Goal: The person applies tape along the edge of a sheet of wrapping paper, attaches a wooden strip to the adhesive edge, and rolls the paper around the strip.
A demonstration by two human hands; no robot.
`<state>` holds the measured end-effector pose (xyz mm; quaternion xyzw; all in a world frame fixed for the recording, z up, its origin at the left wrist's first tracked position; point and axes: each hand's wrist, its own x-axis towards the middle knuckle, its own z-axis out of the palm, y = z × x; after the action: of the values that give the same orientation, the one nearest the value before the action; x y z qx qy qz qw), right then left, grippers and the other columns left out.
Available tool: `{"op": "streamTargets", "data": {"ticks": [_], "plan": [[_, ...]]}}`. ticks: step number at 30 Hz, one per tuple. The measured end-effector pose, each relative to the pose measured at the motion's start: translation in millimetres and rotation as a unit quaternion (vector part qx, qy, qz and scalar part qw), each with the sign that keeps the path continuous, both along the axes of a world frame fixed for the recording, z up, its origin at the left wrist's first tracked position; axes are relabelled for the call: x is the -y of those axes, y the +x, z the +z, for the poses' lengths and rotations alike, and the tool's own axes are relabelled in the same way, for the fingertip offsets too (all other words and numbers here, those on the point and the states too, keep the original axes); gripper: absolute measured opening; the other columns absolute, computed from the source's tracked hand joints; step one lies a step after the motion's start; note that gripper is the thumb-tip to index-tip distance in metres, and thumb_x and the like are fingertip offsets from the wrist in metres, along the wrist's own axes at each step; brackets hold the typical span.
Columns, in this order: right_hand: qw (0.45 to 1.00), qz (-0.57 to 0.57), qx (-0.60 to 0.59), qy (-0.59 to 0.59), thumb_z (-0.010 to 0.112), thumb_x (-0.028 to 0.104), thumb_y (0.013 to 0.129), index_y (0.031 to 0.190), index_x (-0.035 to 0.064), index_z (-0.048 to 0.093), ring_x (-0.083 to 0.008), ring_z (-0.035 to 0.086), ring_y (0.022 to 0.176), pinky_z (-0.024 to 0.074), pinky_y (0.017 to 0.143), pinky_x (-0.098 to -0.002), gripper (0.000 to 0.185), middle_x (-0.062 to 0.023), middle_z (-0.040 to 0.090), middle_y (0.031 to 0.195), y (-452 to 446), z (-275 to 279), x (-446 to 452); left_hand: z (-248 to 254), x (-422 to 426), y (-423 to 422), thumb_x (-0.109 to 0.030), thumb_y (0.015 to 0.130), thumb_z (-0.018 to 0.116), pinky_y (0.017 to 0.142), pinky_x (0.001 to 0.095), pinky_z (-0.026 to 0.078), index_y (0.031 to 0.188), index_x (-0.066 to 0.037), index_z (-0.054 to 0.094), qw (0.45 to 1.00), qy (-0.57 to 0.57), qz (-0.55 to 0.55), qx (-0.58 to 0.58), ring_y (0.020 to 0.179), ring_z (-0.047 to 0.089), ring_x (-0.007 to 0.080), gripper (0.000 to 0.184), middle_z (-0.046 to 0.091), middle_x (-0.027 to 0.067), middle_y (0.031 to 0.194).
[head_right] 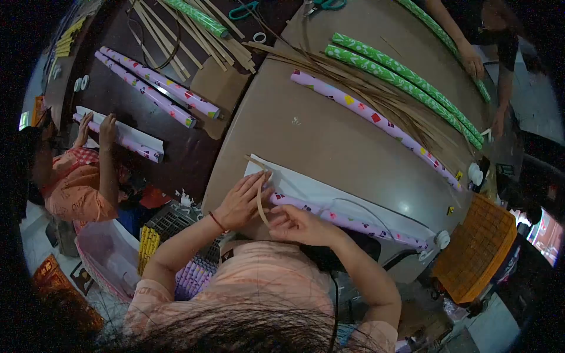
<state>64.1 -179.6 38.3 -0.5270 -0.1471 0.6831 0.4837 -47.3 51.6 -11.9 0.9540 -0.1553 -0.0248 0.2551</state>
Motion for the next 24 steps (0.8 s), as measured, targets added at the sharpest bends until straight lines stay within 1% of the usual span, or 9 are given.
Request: {"op": "streamTargets", "data": {"ticks": [2,6,8,9,13,16,18,22,24], "plan": [[0.999,-0.021,-0.046,-0.019,0.074,0.026,0.09,0.131,0.0009,0.05,-0.0143,0.066,0.092,0.0525,0.085,-0.0302,0.054,-0.0075,0.067,0.104,-13,15,17,-3,0,-1,-0.039,0.092,0.06,0.115,0.0457,0.032,0.121,-0.002,0.058,1.0,-0.008,-0.003,0.003,0.138,0.039,0.0363,0.047,0.04,0.021,0.15],[0.967,0.123,0.191,-0.113,0.077,0.036,0.084,0.115,0.0024,0.058,-0.0263,0.069,0.089,0.0524,0.09,-0.0412,0.049,-0.014,0.068,0.097,-11,74,50,0,8,2,-0.042,0.092,0.06,0.114,0.0452,0.032,0.116,-0.003,0.058,0.999,-0.024,0.024,-0.036,0.136,0.04,0.0373,0.046,0.036,0.0206,0.153],[0.871,0.24,0.405,-0.142,0.075,0.036,0.084,0.112,0.004,0.063,-0.026,0.068,0.101,0.0422,0.105,-0.048,0.044,-0.0142,0.07,0.103,-18,102,63,-1,8,1,-0.043,0.092,0.06,0.114,0.0453,0.032,0.116,-0.003,0.058,0.998,-0.018,0.037,-0.044,0.136,0.04,0.0378,0.046,0.033,0.0214,0.154],[0.884,0.202,0.39,-0.16,0.071,0.041,0.086,0.11,0.0061,0.06,-0.0313,0.067,0.1,0.0357,0.109,-0.0528,0.044,-0.0136,0.07,0.099,-25,109,75,-1,7,0,-0.043,0.092,0.059,0.114,0.0464,0.031,0.117,-0.004,0.057,0.998,0.001,0.028,-0.053,0.136,0.039,0.0376,0.046,0.031,0.0223,0.155],[0.85,0.278,0.387,-0.224,0.067,0.041,0.088,0.109,0.0058,0.057,-0.0319,0.068,0.095,0.0379,0.108,-0.0515,0.042,-0.0128,0.07,0.091,-32,150,102,-1,7,-2,-0.042,0.092,0.06,0.114,0.0478,0.031,0.118,-0.005,0.056,0.999,-0.007,0.021,-0.036,0.137,0.039,0.0384,0.045,0.03,0.0226,0.156],[0.833,0.281,0.381,-0.288,0.066,0.039,0.089,0.108,0.0055,0.055,-0.0349,0.068,0.091,0.0429,0.101,-0.0495,0.04,-0.0137,0.07,0.086,-46,166,119,-4,6,-4,-0.041,0.092,0.061,0.114,0.049,0.03,0.118,-0.006,0.056,0.998,-0.002,0.013,-0.062,0.137,0.038,0.0395,0.044,0.029,0.0222,0.156],[0.816,0.318,0.262,-0.405,0.068,0.035,0.088,0.11,0.0045,0.054,-0.0383,0.067,0.087,0.0495,0.087,-0.0484,0.04,-0.0166,0.069,0.083,-52,172,122,-5,6,-6,-0.04,0.092,0.062,0.114,0.0492,0.03,0.118,-0.007,0.056,0.998,0.009,0.014,-0.053,0.138,0.037,0.0401,0.043,0.029,0.0222,0.156],[0.814,0.282,0.302,-0.409,0.07,0.032,0.086,0.108,0.0053,0.057,-0.0409,0.066,0.083,0.0507,0.072,-0.0494,0.037,-0.0154,0.068,0.083,-73,165,136,-8,7,-7,-0.04,0.092,0.062,0.114,0.049,0.031,0.118,-0.007,0.057,0.998,0.01,0.003,-0.057,0.138,0.037,0.0398,0.043,0.03,0.0226,0.155],[0.813,0.119,0.539,-0.185,0.066,0.026,0.092,0.108,0.0079,0.06,-0.0361,0.065,0.071,0.0511,0.058,-0.0463,0.025,-0.0107,0.068,0.087,-82,142,147,-9,9,-8,-0.041,0.092,0.062,0.113,0.049,0.031,0.118,-0.007,0.058,0.999,0.016,0.026,-0.038,0.137,0.037,0.0398,0.043,0.031,0.0229,0.155]]}}
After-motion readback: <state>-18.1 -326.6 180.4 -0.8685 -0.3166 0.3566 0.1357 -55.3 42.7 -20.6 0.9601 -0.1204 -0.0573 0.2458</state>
